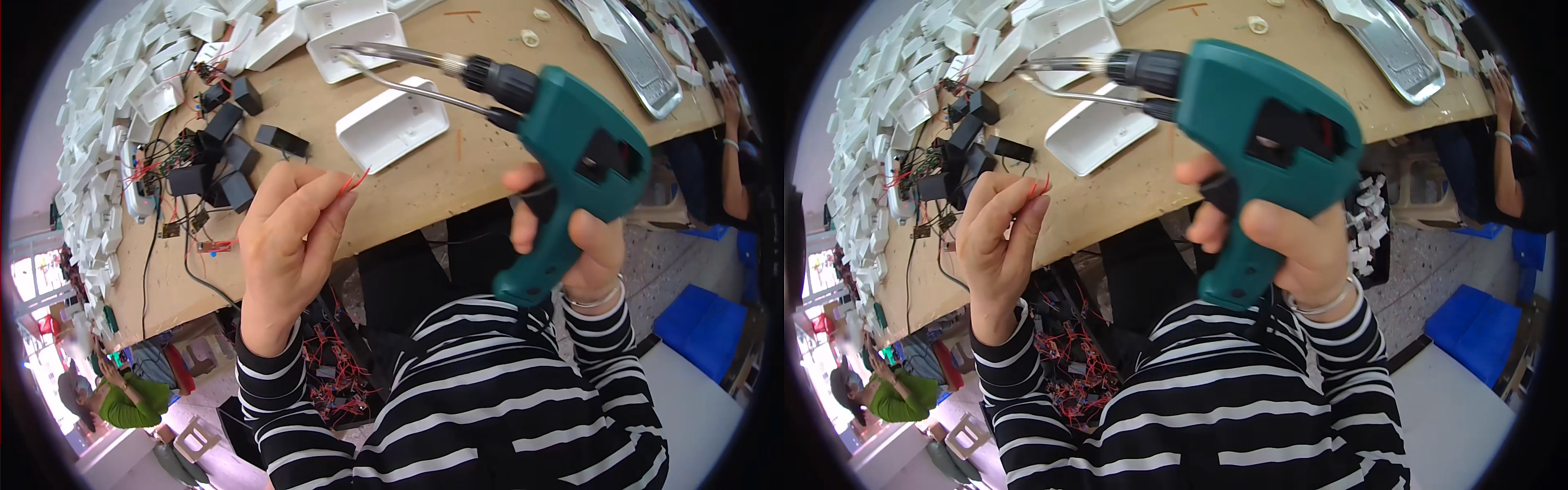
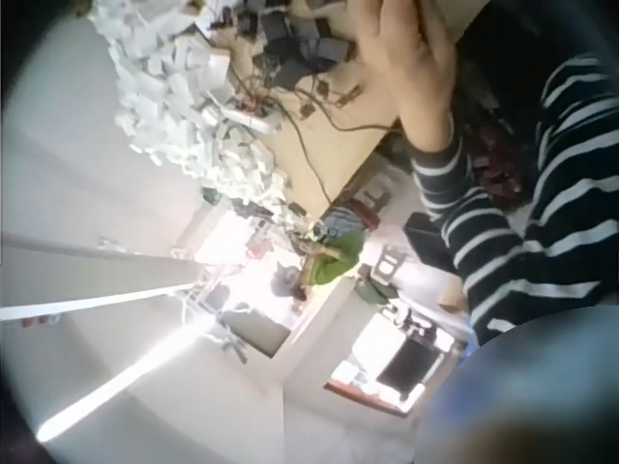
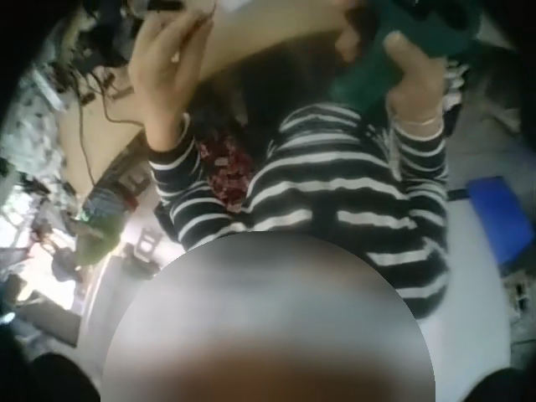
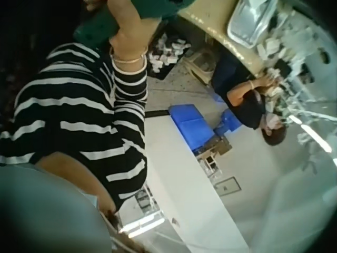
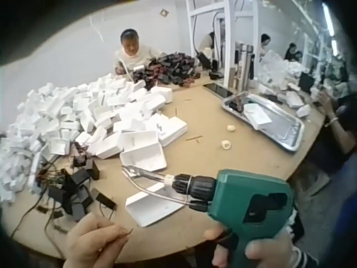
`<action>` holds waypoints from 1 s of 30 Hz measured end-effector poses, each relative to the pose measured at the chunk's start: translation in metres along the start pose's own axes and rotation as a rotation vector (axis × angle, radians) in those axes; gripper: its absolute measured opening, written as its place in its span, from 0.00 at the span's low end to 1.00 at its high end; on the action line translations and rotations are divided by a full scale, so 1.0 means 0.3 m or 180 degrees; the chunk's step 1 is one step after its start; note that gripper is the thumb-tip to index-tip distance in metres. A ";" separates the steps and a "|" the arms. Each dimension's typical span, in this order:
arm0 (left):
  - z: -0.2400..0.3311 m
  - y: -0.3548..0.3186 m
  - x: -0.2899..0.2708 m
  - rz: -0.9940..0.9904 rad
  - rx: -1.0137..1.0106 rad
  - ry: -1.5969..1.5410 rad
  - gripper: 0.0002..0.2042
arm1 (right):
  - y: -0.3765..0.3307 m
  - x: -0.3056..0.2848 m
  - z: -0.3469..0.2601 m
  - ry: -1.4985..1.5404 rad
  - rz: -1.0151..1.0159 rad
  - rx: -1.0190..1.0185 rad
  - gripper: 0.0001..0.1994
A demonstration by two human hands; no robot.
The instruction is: The person solders wires and electronic components inside small white plastic enclosures using a soldering gun.
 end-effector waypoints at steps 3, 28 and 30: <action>0.005 0.003 0.043 0.0025 0.0076 -0.0117 0.08 | 0.038 0.052 0.030 0.0332 -0.0111 0.0157 0.36; -0.216 -0.030 -0.343 0.2180 -0.0078 -0.0931 0.07 | 0.063 -0.022 0.020 0.0398 0.0026 0.0181 0.37; -0.155 0.004 -0.184 0.1609 -0.0082 -0.0559 0.07 | 0.048 -0.046 0.018 0.0322 0.0154 0.0169 0.37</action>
Point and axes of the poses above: each hand's wrist, its own y-axis towards the middle knuckle, its own x-axis out of the palm, z = x × y, the point moved 2 cm from there along y, towards the middle knuckle, and after that the axes turned 5 degrees about -y, right-handed, at the moved point
